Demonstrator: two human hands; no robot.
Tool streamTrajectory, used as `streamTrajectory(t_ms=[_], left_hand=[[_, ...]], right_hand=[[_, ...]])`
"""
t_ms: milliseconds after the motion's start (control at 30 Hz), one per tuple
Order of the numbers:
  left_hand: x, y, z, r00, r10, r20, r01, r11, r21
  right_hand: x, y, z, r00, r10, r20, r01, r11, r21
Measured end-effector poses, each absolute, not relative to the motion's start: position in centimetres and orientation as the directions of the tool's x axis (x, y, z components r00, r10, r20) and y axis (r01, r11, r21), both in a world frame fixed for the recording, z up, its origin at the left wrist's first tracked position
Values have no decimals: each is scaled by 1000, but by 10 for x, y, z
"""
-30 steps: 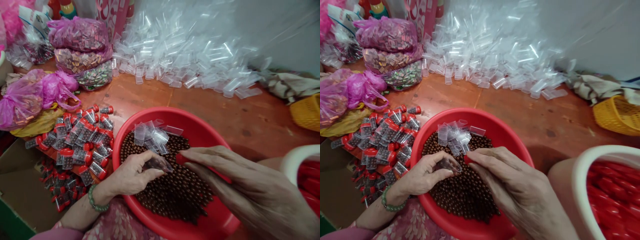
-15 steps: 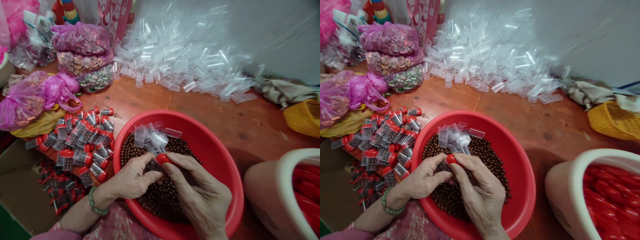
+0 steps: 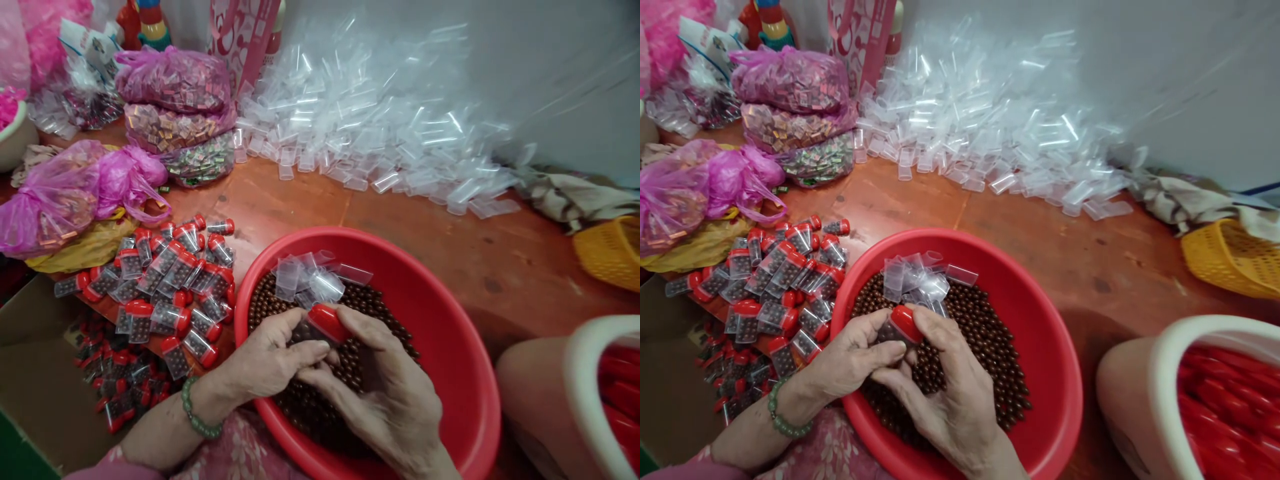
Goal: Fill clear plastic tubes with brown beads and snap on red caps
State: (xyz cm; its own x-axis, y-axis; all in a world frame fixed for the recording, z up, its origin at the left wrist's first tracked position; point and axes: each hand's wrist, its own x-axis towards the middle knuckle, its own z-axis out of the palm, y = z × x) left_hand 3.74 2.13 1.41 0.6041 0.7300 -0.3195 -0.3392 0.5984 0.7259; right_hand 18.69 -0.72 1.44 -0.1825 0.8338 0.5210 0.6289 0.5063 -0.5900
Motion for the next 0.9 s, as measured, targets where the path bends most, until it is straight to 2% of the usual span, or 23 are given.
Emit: streamTrajectory(t_ms=[133, 233, 400, 567, 667, 767, 833, 900], left_hand=[[38, 21, 11, 659, 673, -335, -421, 700, 577], [39, 21, 10, 656, 697, -289, -470, 677, 566], [39, 22, 9, 717, 651, -249, -437, 698, 568], [38, 23, 9, 783, 586, -207, -372, 709, 599], [39, 27, 11, 766, 572, -294, -317, 733, 602], [45, 28, 15, 701, 563, -438, -305, 792, 529], [51, 23, 18, 634, 564, -529, -349, 819, 455], [56, 12, 21, 502, 621, -602, -429, 783, 450]], right_hand=[[187, 0, 15, -290, 798, 529, 735, 539, -411], [185, 3, 14, -298, 760, 578, 778, 544, -315], [184, 1, 17, -311, 710, 632, 782, 569, -255], [189, 0, 22, -325, 697, 639, 773, 585, -245], [192, 0, 24, -356, 694, 626, 763, 603, -234], [192, -2, 23, -439, 696, 567, 767, 620, -167], [193, -7, 21, -488, 680, 548, 756, 643, -125], [194, -13, 18, -511, 654, 558, 731, 672, -117]])
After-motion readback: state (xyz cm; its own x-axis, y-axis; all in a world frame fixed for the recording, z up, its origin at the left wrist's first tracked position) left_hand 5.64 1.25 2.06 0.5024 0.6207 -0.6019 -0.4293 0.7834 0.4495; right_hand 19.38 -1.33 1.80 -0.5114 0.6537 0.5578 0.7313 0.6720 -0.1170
